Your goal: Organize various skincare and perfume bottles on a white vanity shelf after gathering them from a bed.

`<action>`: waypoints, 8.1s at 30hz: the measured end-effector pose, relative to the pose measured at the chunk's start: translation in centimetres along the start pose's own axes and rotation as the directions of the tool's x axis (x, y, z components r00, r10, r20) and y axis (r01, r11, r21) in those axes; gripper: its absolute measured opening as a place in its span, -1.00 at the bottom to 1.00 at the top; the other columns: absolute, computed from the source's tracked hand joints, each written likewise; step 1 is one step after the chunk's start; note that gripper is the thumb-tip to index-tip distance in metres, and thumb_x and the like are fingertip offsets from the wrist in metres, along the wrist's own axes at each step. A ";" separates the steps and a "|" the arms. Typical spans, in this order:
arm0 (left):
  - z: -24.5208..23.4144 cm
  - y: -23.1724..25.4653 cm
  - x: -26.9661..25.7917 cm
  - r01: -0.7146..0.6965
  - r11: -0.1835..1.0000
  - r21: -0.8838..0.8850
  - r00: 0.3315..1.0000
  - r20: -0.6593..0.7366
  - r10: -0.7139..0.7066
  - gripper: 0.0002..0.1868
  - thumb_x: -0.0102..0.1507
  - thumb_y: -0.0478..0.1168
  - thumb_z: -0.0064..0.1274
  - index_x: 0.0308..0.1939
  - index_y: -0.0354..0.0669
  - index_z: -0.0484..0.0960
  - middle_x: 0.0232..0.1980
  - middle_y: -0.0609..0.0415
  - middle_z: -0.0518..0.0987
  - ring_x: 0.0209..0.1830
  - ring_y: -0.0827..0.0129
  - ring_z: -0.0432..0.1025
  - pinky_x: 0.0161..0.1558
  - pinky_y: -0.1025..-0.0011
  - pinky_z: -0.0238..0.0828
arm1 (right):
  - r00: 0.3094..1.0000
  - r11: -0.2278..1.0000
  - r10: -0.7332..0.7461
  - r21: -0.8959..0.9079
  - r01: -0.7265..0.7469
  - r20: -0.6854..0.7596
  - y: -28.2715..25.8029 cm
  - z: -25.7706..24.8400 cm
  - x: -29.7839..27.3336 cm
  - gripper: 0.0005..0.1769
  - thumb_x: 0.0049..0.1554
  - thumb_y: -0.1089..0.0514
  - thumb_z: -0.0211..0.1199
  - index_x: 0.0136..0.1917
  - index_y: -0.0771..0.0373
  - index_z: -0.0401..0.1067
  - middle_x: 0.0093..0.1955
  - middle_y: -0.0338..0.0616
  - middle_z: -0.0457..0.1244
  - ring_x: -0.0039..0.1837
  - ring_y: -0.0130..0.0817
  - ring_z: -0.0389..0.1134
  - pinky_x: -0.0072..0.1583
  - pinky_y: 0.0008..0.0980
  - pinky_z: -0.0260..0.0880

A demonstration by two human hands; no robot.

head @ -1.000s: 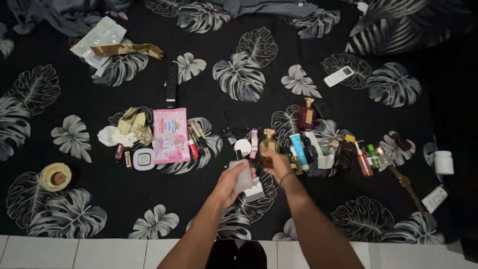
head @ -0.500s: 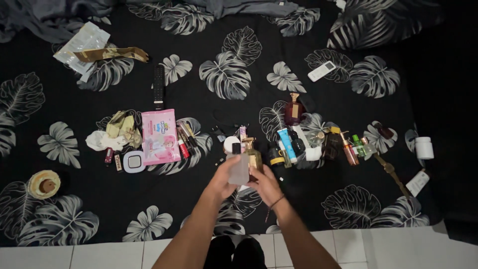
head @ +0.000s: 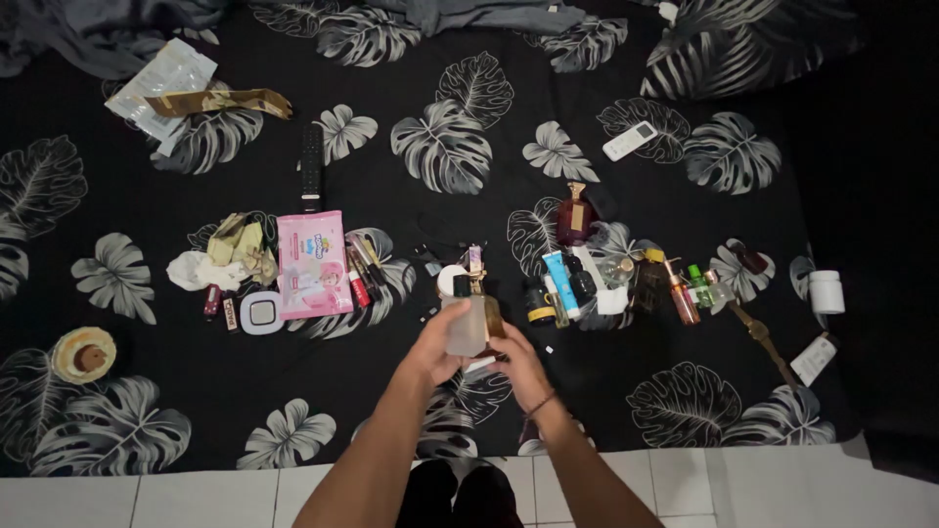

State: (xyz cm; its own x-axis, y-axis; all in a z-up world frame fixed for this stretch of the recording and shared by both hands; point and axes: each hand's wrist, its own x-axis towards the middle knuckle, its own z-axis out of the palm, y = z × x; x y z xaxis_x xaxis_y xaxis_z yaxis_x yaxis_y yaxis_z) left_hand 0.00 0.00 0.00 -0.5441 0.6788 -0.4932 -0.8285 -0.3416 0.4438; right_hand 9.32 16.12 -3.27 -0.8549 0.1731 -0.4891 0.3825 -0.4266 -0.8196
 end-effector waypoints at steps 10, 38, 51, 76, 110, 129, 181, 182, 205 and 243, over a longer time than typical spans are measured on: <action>0.4 0.9 -3.3 -0.017 0.997 -0.069 0.957 -0.291 -0.004 -0.44 0.18 0.13 0.06 0.18 -0.05 0.55 0.04 -0.05 0.62 0.03 0.10 0.53 0.13 0.04 0.47 | 0.718 0.379 -0.664 -0.921 0.087 -0.206 -1.8 -6.1 5.4 -0.55 0.03 0.10 0.45 0.16 0.27 0.49 0.08 0.13 0.38 0.13 0.03 0.39 0.20 -0.08 0.42; 4.0 -0.4 -1.6 -0.071 0.985 -0.155 0.994 0.068 0.082 -0.50 0.29 0.04 0.03 0.29 0.01 0.52 0.11 0.01 0.59 0.08 0.16 0.50 0.13 0.13 0.44 | 0.889 0.949 -0.295 0.004 0.316 -0.351 -6.8 0.6 -3.9 -0.42 0.16 0.11 0.17 0.42 0.26 0.22 0.03 -0.16 0.31 0.03 -0.31 0.39 -0.03 -0.38 0.45; 4.5 -3.0 2.5 -0.136 0.989 -0.057 0.989 0.056 0.139 -0.50 0.32 0.07 0.14 0.25 -0.07 0.51 0.05 -0.02 0.59 -0.03 0.22 0.53 -0.06 0.21 0.54 | 0.704 0.733 -0.670 -0.362 0.576 -0.236 -9.5 5.4 -9.4 -0.34 0.16 0.20 0.29 0.46 0.37 0.18 0.33 -0.08 0.27 0.25 -0.44 0.34 0.20 -0.43 0.43; 9.1 -4.0 1.4 -0.110 0.980 -0.163 0.969 0.201 0.142 -0.28 0.26 -0.08 0.19 0.44 -0.22 0.28 0.27 -0.14 0.52 0.27 -0.01 0.44 0.31 0.01 0.37 | 0.912 0.858 -0.185 0.393 0.331 -0.365 -11.0 -4.4 -7.0 -0.54 0.15 0.12 0.20 0.30 0.22 0.27 0.09 -0.11 0.32 0.11 -0.21 0.39 0.11 -0.20 0.46; 10.8 -9.6 1.3 -0.090 0.804 -0.587 0.941 0.214 0.262 -0.12 0.03 0.25 0.11 0.38 -0.02 0.43 0.33 -0.11 0.49 0.33 -0.22 0.35 0.27 -0.72 -0.14 | 0.898 0.845 -0.436 -0.369 0.387 -0.057 -9.1 -12.5 -2.0 -0.81 0.24 0.19 0.27 0.09 0.32 0.50 -0.05 -0.22 0.37 0.01 -0.53 0.35 0.09 -0.53 0.37; 10.3 -10.1 3.5 -0.030 0.769 -0.639 0.853 0.385 0.353 -0.16 0.21 0.30 0.07 0.39 -0.17 0.45 0.30 -0.12 0.56 0.26 -0.15 0.47 0.31 -0.58 0.09 | 0.952 0.888 -0.302 -0.351 0.298 0.046 -10.4 -14.2 -1.1 -0.76 0.23 0.16 0.23 0.13 0.27 0.55 -0.05 -0.28 0.41 -0.08 -0.58 0.38 -0.12 -0.58 0.41; 11.2 -10.1 4.8 -0.041 0.827 -0.560 0.973 0.167 0.161 -0.11 0.08 0.36 0.02 0.28 -0.21 0.51 0.05 -0.14 0.64 0.06 -0.07 0.53 0.24 -0.42 0.31 | 0.868 0.263 -0.417 -0.950 -0.169 -0.269 -12.7 -22.3 11.9 -0.61 0.06 -0.16 0.33 0.16 -0.15 0.48 0.13 0.00 0.41 0.18 0.11 0.43 0.16 0.03 0.45; 11.3 -9.9 4.6 -0.060 0.831 -0.554 0.978 0.133 0.159 -0.11 0.06 0.36 0.02 0.26 -0.20 0.51 0.05 -0.14 0.64 0.06 -0.09 0.53 0.23 -0.41 0.31 | 0.876 0.249 -0.385 -0.947 -0.204 -0.290 -13.2 -22.0 11.6 -0.61 0.07 -0.19 0.33 0.15 -0.13 0.49 0.12 0.01 0.41 0.18 0.12 0.43 0.16 0.04 0.45; 11.9 -8.0 -10.5 -0.384 0.615 -0.689 0.740 0.169 0.651 -0.27 0.20 0.23 -0.01 0.41 0.09 0.49 0.27 0.01 0.58 0.17 -0.13 0.51 0.23 -0.48 0.22 | 0.973 0.997 -0.019 -0.069 0.036 0.228 -17.1 -8.4 2.1 -0.72 0.20 0.00 0.28 -0.02 0.27 0.52 -0.18 -0.18 0.37 -0.21 -0.39 0.39 -0.19 -0.33 0.42; 4.9 -8.1 -29.1 -0.666 0.338 -0.665 0.380 0.088 0.921 -0.16 0.21 0.38 -0.03 0.36 -0.12 0.49 0.30 0.01 0.58 0.26 -0.15 0.48 0.37 -0.50 0.09 | 0.291 0.667 0.309 0.011 -0.745 0.905 -13.8 15.2 -12.8 -0.28 0.16 -0.21 0.23 0.44 0.24 0.27 0.35 0.04 0.26 0.31 0.00 0.35 -0.10 -0.36 0.47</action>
State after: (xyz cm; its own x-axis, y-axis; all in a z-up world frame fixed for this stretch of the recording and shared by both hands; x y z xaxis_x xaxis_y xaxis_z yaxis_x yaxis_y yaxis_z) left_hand 23.19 -13.82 14.46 -0.9581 0.0008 0.2865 -0.0065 -0.9998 -0.0190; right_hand 9.60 6.32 18.84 -0.4478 -0.8853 -0.1255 0.8879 -0.4237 -0.1791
